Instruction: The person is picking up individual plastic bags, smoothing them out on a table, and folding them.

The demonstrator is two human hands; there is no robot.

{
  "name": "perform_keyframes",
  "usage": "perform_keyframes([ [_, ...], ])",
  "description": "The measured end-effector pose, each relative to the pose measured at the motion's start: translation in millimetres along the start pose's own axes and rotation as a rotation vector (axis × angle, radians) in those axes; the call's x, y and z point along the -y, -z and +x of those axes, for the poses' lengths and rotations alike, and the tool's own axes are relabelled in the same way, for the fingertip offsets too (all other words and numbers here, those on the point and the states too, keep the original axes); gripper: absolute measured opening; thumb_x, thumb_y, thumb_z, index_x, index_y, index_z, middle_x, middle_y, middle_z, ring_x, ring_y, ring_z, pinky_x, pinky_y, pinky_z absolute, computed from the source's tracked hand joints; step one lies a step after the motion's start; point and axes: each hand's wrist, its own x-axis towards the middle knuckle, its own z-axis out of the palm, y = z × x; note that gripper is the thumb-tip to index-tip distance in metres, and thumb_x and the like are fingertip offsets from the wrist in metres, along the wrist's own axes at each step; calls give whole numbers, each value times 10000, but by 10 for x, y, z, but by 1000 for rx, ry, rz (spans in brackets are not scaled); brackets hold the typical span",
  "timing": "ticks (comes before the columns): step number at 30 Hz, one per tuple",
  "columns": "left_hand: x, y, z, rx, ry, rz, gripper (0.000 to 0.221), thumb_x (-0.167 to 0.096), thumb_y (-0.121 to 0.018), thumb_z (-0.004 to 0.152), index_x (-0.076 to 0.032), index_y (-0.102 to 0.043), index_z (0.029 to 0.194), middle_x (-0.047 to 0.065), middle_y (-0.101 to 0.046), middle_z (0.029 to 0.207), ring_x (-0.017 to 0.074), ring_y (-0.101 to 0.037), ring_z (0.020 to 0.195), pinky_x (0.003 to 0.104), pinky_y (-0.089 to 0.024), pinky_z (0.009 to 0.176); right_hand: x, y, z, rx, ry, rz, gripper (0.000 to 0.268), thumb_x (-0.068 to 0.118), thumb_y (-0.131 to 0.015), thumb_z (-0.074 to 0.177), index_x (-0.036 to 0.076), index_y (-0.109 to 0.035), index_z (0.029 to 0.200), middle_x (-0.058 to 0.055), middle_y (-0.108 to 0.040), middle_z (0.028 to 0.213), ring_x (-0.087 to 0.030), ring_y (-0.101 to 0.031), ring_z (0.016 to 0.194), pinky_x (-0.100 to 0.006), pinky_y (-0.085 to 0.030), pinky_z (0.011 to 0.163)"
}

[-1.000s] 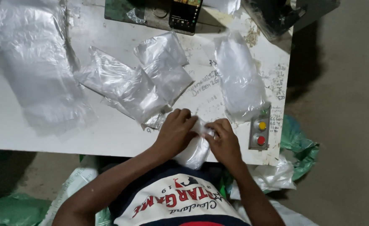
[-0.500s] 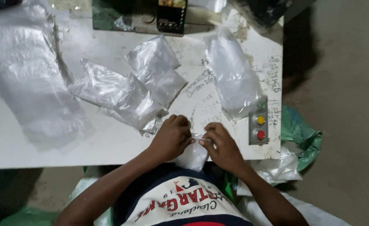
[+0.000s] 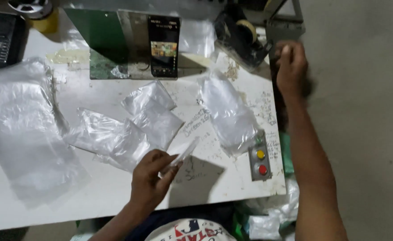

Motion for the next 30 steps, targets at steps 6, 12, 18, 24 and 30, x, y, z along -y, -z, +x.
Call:
perform_keyframes([
  [6, 210, -206, -111, -75, -282, 196, 305, -47, -746, 853, -39, -723, 1156, 118, -639, 924, 255, -629, 744, 346, -505, 557, -234, -147, 855, 453, -383, -422, 730, 715, -250, 1014, 170, -732, 1082, -47, -669, 1253, -230, -601, 1173, -423, -411, 943],
  [12, 269, -253, -134, -124, -188, 197, 281, -59, -732, 835, -44, -762, 1115, 101, -661, 942, 231, -671, 807, 324, -565, 642, 394, -60, 908, 558, -399, -407, 289, 326, -672, 1002, 87, -727, 1154, -117, -612, 1437, -294, -575, 1311, -466, -442, 1034],
  [18, 303, -370, -137, -223, -186, 181, 240, -80, -763, 845, -1, -755, 1072, 140, -676, 924, 238, -686, 766, 316, -587, 593, 417, 133, 529, 472, -471, -702, 226, 254, -629, 1075, 57, -681, 1175, -162, -687, 1210, -327, -634, 1058, -497, -491, 892],
  [24, 286, -613, -135, -242, -367, 316, 234, -29, -757, 884, 48, -714, 1101, 192, -649, 892, 304, -638, 753, 362, -519, 581, 104, 109, -197, 373, -656, -703, 230, 287, -742, 1036, 77, -784, 952, -91, -754, 931, -252, -678, 794, -460, -550, 667],
  [30, 415, -981, -76, -166, -547, 653, 146, -63, -777, 781, -55, -768, 927, 69, -611, 756, 209, -648, 642, 317, -488, 524, 1484, -523, -1540, 702, -900, 105, 183, 192, -813, 864, 21, -774, 919, -117, -698, 700, -168, -624, 578, -253, -486, 466],
])
